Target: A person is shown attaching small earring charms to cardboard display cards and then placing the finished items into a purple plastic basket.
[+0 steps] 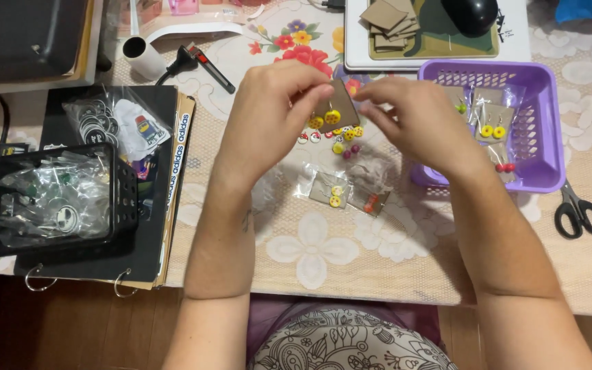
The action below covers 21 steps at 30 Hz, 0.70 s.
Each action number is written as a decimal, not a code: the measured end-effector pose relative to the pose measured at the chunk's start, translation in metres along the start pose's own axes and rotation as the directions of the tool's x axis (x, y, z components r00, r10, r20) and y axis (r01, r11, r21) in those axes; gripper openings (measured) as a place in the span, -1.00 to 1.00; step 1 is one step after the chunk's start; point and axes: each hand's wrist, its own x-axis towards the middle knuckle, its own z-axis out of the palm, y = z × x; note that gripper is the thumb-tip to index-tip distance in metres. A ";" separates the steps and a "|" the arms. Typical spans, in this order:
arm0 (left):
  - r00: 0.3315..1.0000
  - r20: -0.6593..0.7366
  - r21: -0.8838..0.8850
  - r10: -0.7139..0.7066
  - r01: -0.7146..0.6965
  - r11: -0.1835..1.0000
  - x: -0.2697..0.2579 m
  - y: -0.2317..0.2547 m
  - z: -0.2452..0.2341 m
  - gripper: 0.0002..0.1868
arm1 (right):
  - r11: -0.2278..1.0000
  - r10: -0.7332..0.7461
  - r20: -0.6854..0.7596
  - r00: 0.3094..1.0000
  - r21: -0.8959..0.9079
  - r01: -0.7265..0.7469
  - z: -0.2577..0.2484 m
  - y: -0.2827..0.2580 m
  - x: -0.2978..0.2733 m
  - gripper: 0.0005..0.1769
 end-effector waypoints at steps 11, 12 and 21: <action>0.981 -0.167 -0.210 -0.098 0.061 0.976 -0.002 0.034 0.017 -0.84 | 0.976 -0.207 -0.511 0.834 -0.047 0.214 -0.003 -0.050 -0.024 -0.93; 0.984 -0.175 -0.150 -0.039 0.013 0.989 -0.003 0.038 0.019 -0.83 | 0.977 -0.189 -0.511 0.839 -0.011 0.214 -0.003 -0.050 -0.024 -0.90; 0.963 -0.261 0.111 0.066 -0.038 0.993 -0.011 0.043 0.034 -0.80 | 0.962 -0.274 -0.504 0.819 -0.128 0.243 -0.003 -0.044 -0.023 -0.79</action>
